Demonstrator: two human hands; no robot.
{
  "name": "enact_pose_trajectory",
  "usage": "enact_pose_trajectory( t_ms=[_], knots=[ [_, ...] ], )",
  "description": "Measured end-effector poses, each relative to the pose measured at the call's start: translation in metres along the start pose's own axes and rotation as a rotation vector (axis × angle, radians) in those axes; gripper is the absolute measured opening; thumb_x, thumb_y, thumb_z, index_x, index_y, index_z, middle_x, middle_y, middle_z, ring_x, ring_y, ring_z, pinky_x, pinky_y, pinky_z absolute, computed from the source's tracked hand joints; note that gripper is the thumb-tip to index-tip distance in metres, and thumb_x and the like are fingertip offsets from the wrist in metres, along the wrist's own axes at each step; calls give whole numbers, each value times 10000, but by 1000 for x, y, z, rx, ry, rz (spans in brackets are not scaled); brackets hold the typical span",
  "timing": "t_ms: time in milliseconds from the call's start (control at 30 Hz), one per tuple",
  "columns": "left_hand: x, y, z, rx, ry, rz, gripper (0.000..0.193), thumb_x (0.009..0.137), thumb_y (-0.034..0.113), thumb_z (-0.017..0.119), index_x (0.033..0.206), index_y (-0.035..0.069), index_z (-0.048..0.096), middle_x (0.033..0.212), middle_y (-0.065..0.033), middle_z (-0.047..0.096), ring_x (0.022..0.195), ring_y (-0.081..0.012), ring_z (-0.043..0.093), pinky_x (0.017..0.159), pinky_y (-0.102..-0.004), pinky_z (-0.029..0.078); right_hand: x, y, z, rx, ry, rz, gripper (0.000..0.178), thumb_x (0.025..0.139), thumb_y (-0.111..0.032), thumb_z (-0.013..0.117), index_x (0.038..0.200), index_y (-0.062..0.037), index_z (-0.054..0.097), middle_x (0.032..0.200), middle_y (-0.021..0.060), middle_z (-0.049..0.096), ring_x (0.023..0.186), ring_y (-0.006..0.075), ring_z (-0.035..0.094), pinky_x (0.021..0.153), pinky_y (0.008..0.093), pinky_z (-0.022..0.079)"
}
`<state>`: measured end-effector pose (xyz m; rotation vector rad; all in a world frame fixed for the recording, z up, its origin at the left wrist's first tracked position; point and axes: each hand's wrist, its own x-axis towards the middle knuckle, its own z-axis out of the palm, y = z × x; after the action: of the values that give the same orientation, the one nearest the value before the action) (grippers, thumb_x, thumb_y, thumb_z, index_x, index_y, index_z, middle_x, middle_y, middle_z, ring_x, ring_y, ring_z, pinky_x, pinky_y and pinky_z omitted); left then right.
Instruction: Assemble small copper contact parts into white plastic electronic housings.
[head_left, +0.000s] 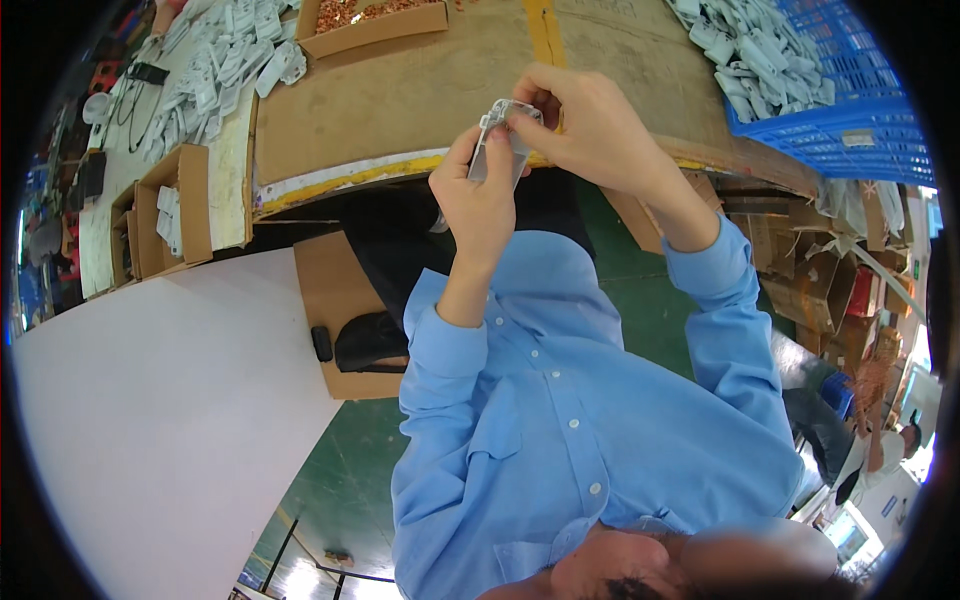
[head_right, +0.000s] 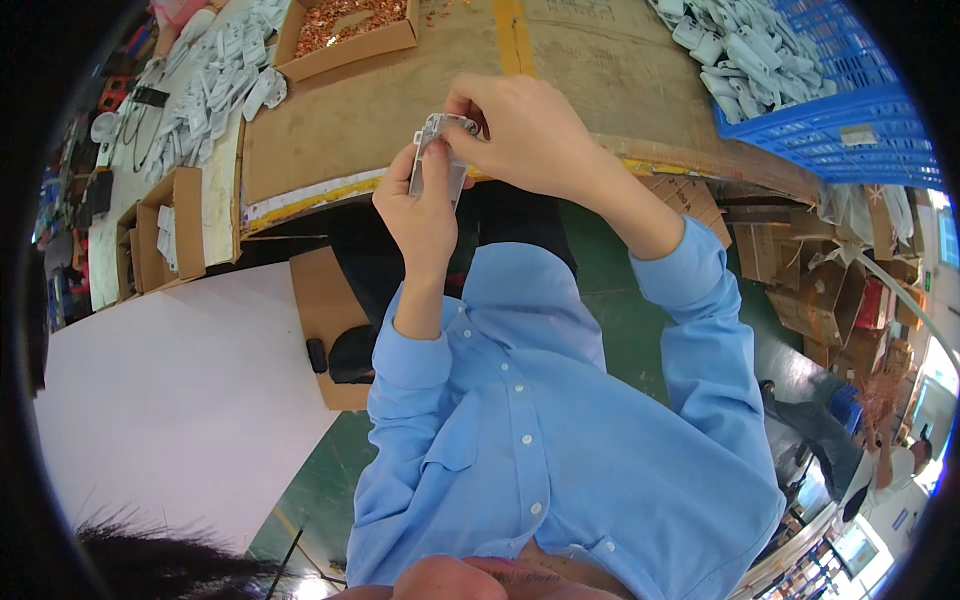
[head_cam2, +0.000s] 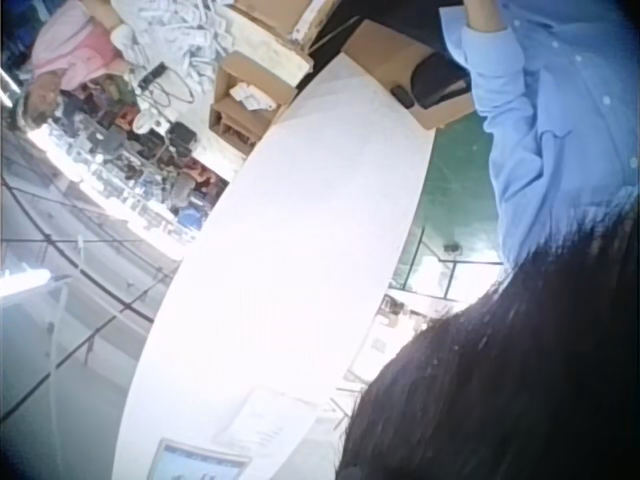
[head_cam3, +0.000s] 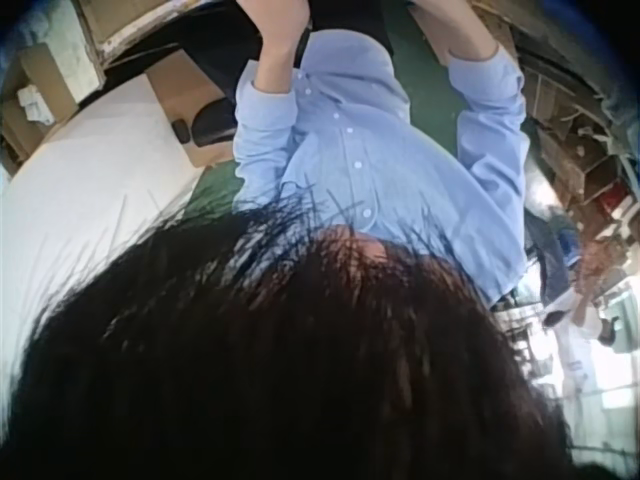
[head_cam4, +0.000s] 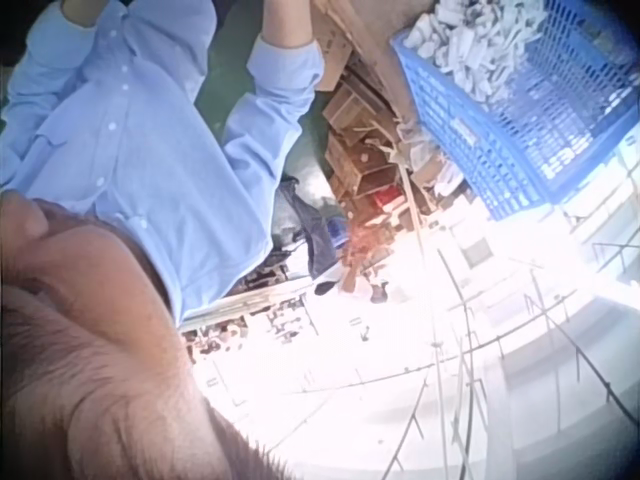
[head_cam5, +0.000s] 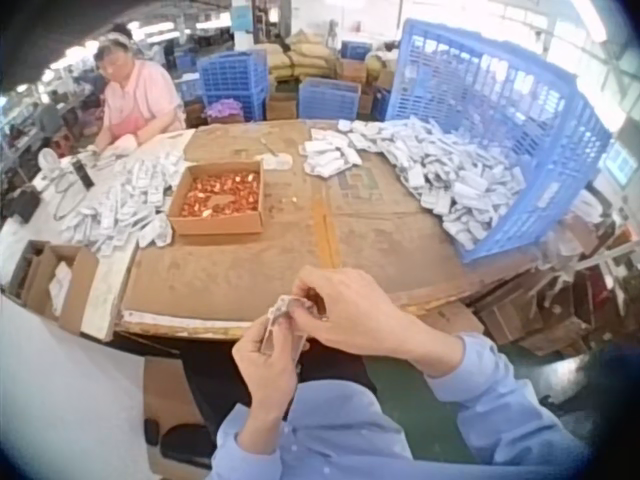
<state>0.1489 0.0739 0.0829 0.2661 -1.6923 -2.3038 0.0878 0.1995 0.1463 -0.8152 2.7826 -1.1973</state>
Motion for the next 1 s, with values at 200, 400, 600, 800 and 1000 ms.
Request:
enact_pose_trajectory(
  t_ms=[200, 400, 600, 800, 1000],
  knots=[
    [-2, -2, 1, 23, 14, 14, 222, 945, 154, 623, 989, -59, 671, 762, -50, 655, 623, -79, 591, 547, -211, 476, -1, 1, 0, 0, -4, 21, 193, 811, -216, 646, 846, -31, 604, 693, 125, 644, 670, 317, 638, 600, 404, 485],
    [-2, -5, 0, 65, 23, 51, 203, 935, 132, 625, 968, -61, 680, 730, -50, 663, 599, -76, 597, 540, -215, 480, -2, 2, 2, -45, -21, 23, 206, 789, -220, 655, 851, -36, 587, 697, 123, 645, 665, 321, 634, 590, 411, 477],
    [-1, -7, -1, 96, 19, 97, 198, 927, 124, 631, 969, -63, 681, 714, -48, 661, 590, -77, 598, 535, -219, 481, -2, 0, 3, -65, -30, 30, 203, 786, -222, 656, 842, -46, 571, 691, 117, 634, 662, 321, 629, 581, 415, 470],
    [0, -3, -1, 49, 21, 41, 195, 927, 122, 632, 968, -64, 674, 738, -51, 660, 613, -71, 594, 552, -216, 480, -3, 4, 8, -22, 20, 13, 197, 791, -214, 652, 855, -46, 570, 693, 109, 631, 658, 310, 627, 578, 407, 471],
    [1, -5, -6, 60, -11, 26, 183, 917, 108, 638, 991, -57, 664, 763, -46, 660, 636, -68, 596, 573, -211, 480, -2, 4, 4, 9, -17, 35, 195, 789, -202, 659, 886, -47, 592, 702, 110, 637, 671, 299, 637, 596, 390, 485]
  ],
)
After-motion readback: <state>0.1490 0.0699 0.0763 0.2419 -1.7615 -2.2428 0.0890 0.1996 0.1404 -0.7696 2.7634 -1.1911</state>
